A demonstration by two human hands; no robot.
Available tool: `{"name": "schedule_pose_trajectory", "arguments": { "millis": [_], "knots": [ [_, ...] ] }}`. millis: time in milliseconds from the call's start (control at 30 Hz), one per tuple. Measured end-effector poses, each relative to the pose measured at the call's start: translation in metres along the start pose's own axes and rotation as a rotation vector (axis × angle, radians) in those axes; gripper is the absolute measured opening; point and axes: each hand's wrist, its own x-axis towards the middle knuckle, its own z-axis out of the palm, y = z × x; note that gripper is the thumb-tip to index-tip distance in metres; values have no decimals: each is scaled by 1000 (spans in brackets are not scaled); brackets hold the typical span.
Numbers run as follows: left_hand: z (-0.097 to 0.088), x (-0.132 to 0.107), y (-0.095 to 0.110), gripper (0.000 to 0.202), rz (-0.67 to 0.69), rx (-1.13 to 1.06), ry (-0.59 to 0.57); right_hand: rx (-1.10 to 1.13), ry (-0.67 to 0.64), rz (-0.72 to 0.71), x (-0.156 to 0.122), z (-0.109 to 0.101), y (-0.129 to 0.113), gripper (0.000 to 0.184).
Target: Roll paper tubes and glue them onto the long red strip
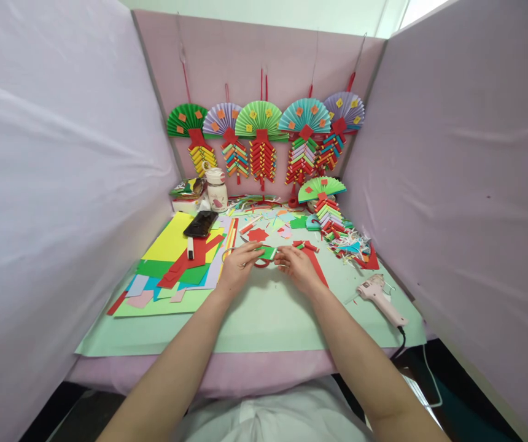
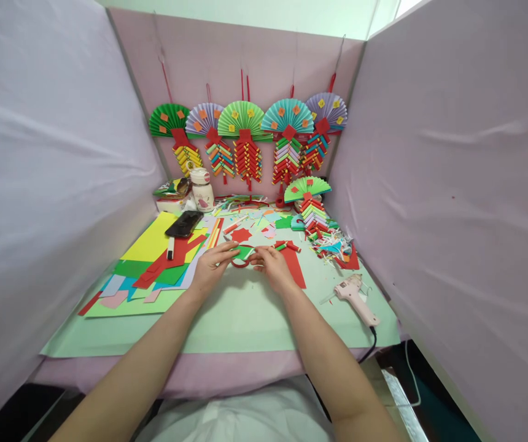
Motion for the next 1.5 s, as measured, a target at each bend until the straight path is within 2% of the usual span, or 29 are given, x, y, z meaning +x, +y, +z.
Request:
{"name": "schedule_pose_trajectory", "arguments": {
  "millis": [133,233,333,400,467,567,633,700,767,933,1200,1367,1500],
  "knots": [
    [3,-1,1,29,48,32,-54,37,-3,18,0,0,1,31],
    [4,0,3,29,21,46,-13,-7,64,-49,4,-3,3,32],
    [2,3,4,30,-132,38,104,-62,104,-100,6,-7,6,30],
    [1,4,3,32,-291,-65,144,-119,57,-109,6,-6,8,26],
    [1,5,2,37,-459,-247,73,-209,-55,-112,4,-4,10,21],
    [1,2,2,45,-603,-397,-162,-348,-239,-161,1,1,15,21],
    [2,-1,3,43,-580,-360,-288,-405,-278,-223,1,3,20,25],
    [2,-3,3,37,-536,-318,-341,-437,-257,-270,2,3,23,28],
    [3,-4,1,33,-532,-323,-324,-444,-226,-280,4,2,25,29],
    [6,-4,-6,28,-611,-404,-189,-436,-156,-240,3,3,22,29],
    [7,-1,4,26,-790,-607,-169,-415,-41,-290,6,3,20,23],
    [4,-2,4,30,-675,-479,-186,-423,-49,-290,5,2,20,25],
    [5,-3,1,25,-662,-461,-168,-414,-45,-306,7,1,23,25]
  ]
}}
